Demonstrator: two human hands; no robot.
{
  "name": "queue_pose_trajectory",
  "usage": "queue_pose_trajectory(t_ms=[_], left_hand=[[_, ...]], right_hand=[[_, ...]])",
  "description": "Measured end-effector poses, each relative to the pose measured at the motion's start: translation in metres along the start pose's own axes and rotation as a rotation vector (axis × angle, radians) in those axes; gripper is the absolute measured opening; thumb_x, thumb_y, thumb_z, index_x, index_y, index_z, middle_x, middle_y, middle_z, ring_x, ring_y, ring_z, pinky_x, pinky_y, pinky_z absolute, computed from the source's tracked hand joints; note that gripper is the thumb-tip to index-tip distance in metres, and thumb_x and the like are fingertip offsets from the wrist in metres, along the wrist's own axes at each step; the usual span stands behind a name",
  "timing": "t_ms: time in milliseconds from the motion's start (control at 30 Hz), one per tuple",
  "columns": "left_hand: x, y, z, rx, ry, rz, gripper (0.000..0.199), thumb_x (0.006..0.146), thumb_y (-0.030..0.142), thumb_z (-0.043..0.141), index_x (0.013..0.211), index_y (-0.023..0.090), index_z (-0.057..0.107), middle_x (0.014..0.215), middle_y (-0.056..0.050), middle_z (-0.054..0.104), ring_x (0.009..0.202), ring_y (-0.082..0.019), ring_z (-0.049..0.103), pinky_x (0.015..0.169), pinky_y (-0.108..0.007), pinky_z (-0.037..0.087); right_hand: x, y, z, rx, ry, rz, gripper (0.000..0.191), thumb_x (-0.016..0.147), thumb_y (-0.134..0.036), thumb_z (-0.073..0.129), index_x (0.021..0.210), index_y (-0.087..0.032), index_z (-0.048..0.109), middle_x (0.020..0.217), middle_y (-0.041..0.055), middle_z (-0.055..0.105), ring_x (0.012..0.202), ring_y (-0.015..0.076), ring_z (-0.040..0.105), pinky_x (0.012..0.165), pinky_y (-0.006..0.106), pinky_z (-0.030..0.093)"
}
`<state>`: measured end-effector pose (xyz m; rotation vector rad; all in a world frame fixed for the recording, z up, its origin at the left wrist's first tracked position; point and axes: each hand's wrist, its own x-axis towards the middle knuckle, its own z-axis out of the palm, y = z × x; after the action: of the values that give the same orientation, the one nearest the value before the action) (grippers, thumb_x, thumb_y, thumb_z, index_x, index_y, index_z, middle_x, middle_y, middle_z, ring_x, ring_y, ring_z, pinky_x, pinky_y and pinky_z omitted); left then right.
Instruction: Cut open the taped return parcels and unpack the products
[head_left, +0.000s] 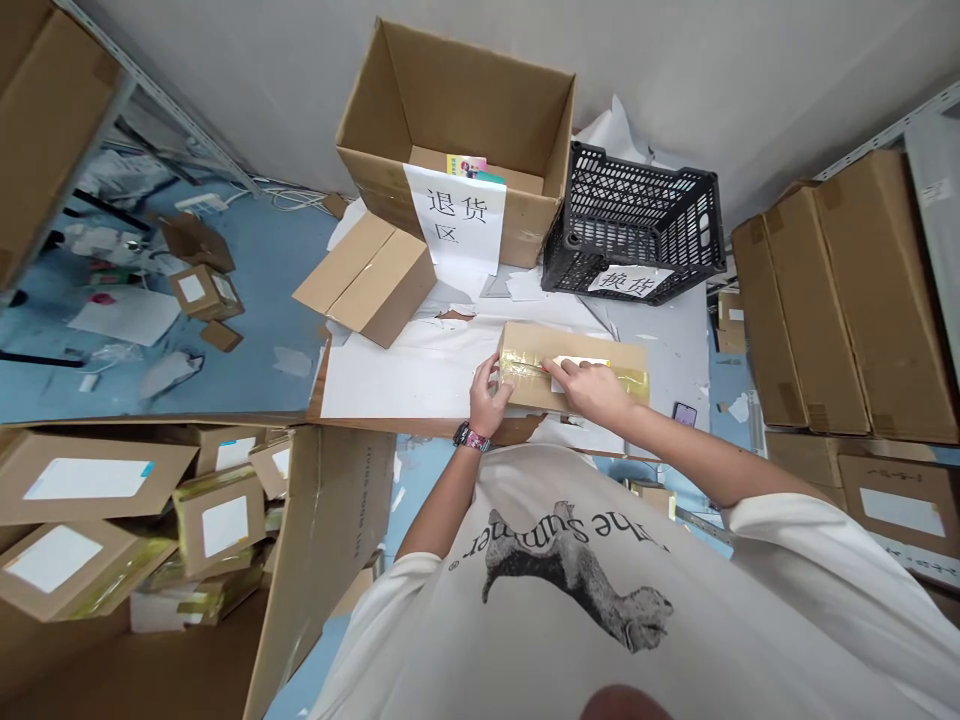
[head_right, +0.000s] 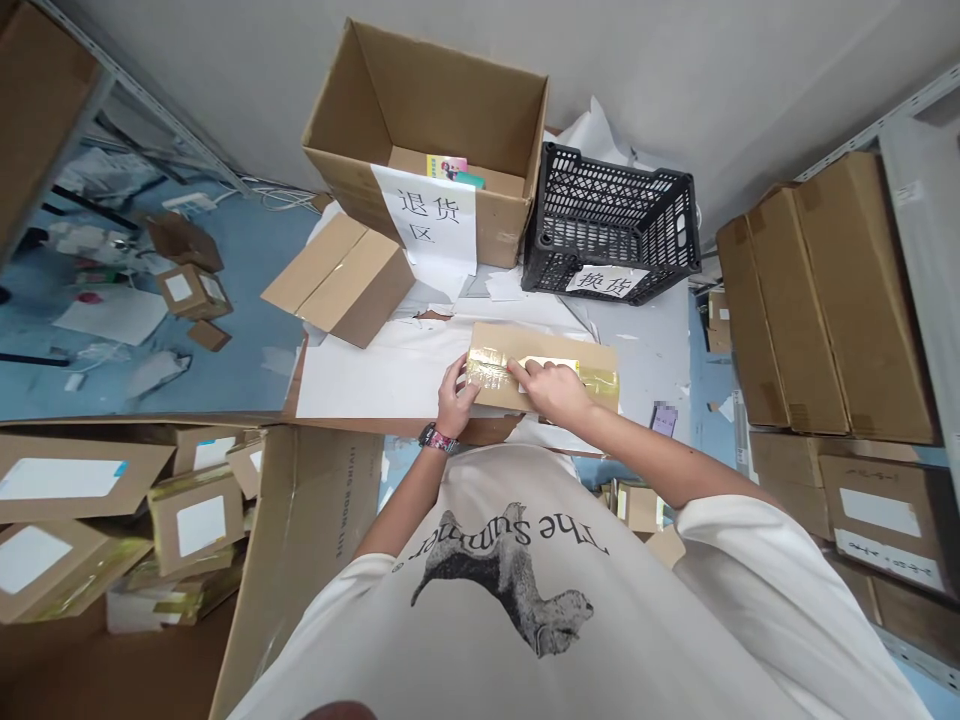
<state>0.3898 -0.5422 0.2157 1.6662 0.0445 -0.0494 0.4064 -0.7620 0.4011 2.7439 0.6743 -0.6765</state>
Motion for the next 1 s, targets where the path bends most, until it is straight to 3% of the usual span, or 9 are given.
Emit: queue_pose_trajectory(t_ms=[200, 333, 467, 567, 733, 1000], left_hand=[[0.000, 0.003, -0.001, 0.050, -0.007, -0.005, 0.069, 0.100, 0.039, 0.068, 0.167, 0.024, 0.059, 0.162, -0.017, 0.063, 0.143, -0.033, 0.066, 0.108, -0.045, 0.063], [0.000, 0.015, -0.002, 0.168, 0.003, 0.036, 0.077, 0.101, 0.033, 0.063, 0.176, 0.025, 0.048, 0.167, -0.017, 0.060, 0.144, -0.033, 0.065, 0.112, -0.048, 0.062], [0.009, 0.041, -0.001, 0.406, 0.030, 0.197, 0.080, 0.100, 0.022, 0.056, 0.179, 0.023, 0.045, 0.179, -0.013, 0.050, 0.166, -0.033, 0.048, 0.138, -0.054, 0.042], [0.017, 0.057, 0.001, 0.487, -0.051, 0.225, 0.070, 0.106, 0.022, 0.050, 0.176, 0.024, 0.051, 0.178, -0.010, 0.053, 0.168, -0.030, 0.047, 0.142, -0.051, 0.037], [0.018, 0.064, 0.002, 0.520, -0.116, 0.163, 0.067, 0.111, 0.030, 0.050, 0.178, 0.027, 0.048, 0.177, -0.007, 0.057, 0.164, -0.028, 0.054, 0.137, -0.048, 0.046], [0.014, 0.074, 0.003, 0.629, -0.090, 0.059, 0.067, 0.112, 0.031, 0.049, 0.178, 0.027, 0.049, 0.177, -0.007, 0.057, 0.160, -0.031, 0.058, 0.132, -0.049, 0.051]], right_hand=[[-0.006, 0.005, 0.002, -0.044, -0.023, 0.003, 0.061, 0.115, -0.014, 0.035, 0.175, -0.020, 0.037, 0.135, 0.0214, 0.073, 0.113, 0.0328, 0.075, 0.086, 0.037, 0.050], [-0.008, 0.005, 0.002, -0.038, -0.031, 0.008, 0.060, 0.114, -0.013, 0.035, 0.174, -0.019, 0.038, 0.135, 0.0216, 0.073, 0.115, 0.0331, 0.074, 0.088, 0.038, 0.050], [-0.003, 0.001, -0.003, -0.016, -0.025, 0.021, 0.056, 0.116, -0.016, 0.033, 0.171, -0.018, 0.042, 0.136, 0.0223, 0.073, 0.116, 0.0344, 0.075, 0.088, 0.040, 0.052], [0.000, 0.005, -0.005, 0.007, -0.004, 0.020, 0.055, 0.117, -0.016, 0.032, 0.171, -0.018, 0.042, 0.137, 0.0228, 0.073, 0.118, 0.0348, 0.074, 0.090, 0.041, 0.052], [-0.014, 0.034, 0.005, 0.059, -0.025, -0.012, 0.054, 0.114, -0.013, 0.038, 0.166, -0.022, 0.048, 0.136, 0.0201, 0.075, 0.117, 0.0325, 0.075, 0.093, 0.040, 0.052], [-0.066, 0.098, 0.046, 0.041, -0.063, 0.033, 0.053, 0.113, -0.012, 0.040, 0.164, -0.020, 0.054, 0.130, 0.0202, 0.077, 0.107, 0.0316, 0.077, 0.085, 0.038, 0.048]])
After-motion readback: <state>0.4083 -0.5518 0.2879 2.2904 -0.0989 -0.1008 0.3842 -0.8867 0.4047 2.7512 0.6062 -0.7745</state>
